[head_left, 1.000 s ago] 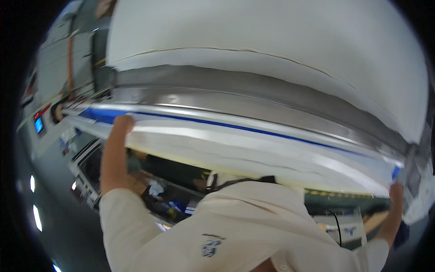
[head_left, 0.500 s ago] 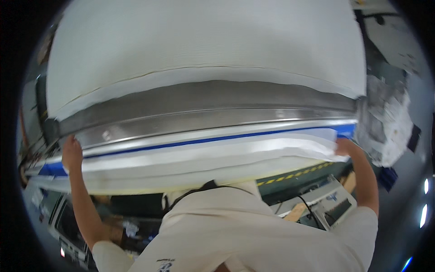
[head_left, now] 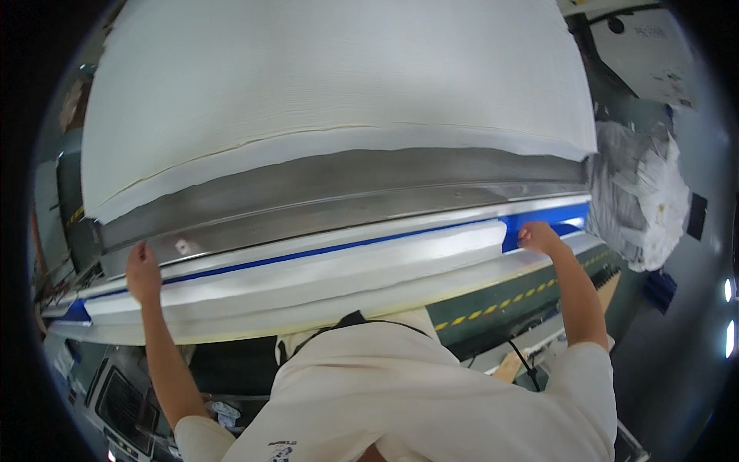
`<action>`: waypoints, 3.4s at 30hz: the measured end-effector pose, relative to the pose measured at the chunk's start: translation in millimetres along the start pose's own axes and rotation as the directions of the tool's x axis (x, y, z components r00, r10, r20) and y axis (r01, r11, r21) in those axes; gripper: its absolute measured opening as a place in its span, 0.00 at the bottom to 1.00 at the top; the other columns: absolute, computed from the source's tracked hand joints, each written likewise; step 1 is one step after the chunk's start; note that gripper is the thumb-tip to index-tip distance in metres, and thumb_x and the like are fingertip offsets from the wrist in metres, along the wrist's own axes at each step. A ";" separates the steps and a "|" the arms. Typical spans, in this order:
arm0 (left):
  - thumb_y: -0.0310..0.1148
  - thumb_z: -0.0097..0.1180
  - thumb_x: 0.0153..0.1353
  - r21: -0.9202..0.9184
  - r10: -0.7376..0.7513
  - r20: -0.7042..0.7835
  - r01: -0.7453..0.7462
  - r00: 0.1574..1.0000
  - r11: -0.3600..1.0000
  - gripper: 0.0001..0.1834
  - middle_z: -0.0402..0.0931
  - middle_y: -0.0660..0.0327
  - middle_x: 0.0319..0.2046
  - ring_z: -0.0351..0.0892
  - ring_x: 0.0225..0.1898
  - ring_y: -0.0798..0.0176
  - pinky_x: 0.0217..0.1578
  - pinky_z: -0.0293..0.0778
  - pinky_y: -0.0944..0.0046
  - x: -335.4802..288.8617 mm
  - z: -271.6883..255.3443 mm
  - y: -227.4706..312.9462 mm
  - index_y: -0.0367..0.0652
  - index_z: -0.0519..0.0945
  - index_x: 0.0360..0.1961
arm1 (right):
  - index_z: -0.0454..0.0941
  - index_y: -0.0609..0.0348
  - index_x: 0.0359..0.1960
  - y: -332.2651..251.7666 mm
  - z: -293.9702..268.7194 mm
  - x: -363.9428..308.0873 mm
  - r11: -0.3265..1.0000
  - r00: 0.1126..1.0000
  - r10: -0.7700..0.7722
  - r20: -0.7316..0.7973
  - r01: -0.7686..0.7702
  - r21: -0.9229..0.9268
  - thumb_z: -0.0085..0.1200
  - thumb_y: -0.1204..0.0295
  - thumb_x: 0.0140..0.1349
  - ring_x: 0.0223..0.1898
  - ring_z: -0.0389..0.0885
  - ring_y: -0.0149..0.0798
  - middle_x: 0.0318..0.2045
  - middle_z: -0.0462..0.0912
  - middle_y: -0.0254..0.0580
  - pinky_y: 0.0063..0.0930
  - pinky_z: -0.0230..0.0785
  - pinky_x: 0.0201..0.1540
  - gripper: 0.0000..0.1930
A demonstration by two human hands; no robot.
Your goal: The person repeatedly folds a large sheet of white paper in half using both hands on a metal surface. They then lift the folded stack and place it back down, repeating this folding and stacking process multiple times.
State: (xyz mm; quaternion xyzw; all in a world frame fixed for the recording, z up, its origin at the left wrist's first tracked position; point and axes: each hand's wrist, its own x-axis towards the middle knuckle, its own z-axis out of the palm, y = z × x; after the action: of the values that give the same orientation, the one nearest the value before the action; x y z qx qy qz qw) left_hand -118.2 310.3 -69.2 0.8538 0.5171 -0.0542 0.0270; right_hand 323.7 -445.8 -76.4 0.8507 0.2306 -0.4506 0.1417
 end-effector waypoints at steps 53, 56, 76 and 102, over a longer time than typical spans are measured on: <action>0.29 0.51 0.49 -0.102 0.229 -0.631 -0.372 0.741 0.923 0.27 0.71 0.60 0.57 0.68 0.61 0.59 0.61 0.59 0.54 143.4 12.0 -35.1 0.46 0.73 0.55 | 0.82 0.52 0.26 -857.9 -244.3 125.5 0.461 0.258 -0.694 -0.672 0.877 -0.139 0.62 0.61 0.53 0.23 0.80 0.38 0.20 0.82 0.34 0.30 0.71 0.29 0.09; 0.29 0.52 0.48 -0.099 0.232 -0.633 -0.375 0.739 0.922 0.26 0.72 0.61 0.55 0.69 0.60 0.59 0.60 0.60 0.54 141.8 13.2 -36.6 0.46 0.74 0.53 | 0.82 0.52 0.25 -856.3 -246.8 125.7 0.448 0.262 -0.699 -0.665 0.885 -0.123 0.59 0.61 0.52 0.25 0.82 0.45 0.21 0.82 0.39 0.37 0.74 0.31 0.09; 0.34 0.60 0.41 0.121 0.687 -0.240 -0.681 0.686 0.722 0.22 0.76 0.61 0.45 0.74 0.50 0.57 0.58 0.64 0.54 159.4 -21.2 -65.0 0.45 0.76 0.42 | 0.81 0.52 0.33 -825.5 -226.1 99.2 0.387 0.198 -0.721 -0.664 0.910 -0.149 0.53 0.61 0.59 0.31 0.82 0.48 0.28 0.83 0.43 0.40 0.74 0.34 0.10; 0.22 0.55 0.50 0.468 0.333 0.198 -0.387 0.922 0.795 0.15 0.78 0.54 0.40 0.76 0.47 0.52 0.48 0.73 0.54 160.1 -32.5 -6.9 0.47 0.80 0.41 | 0.73 0.57 0.57 -87.4 -138.4 74.0 0.942 0.731 -0.078 -0.678 -0.168 -0.290 0.38 0.65 0.67 0.50 0.77 0.48 0.42 0.82 0.51 0.49 0.62 0.57 0.20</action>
State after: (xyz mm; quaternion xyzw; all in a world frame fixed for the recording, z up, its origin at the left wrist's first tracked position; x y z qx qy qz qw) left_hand -48.6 457.7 -56.2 0.9100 0.3112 -0.2244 -0.1572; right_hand 411.4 -289.6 -64.3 0.9251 0.3179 -0.0584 0.1995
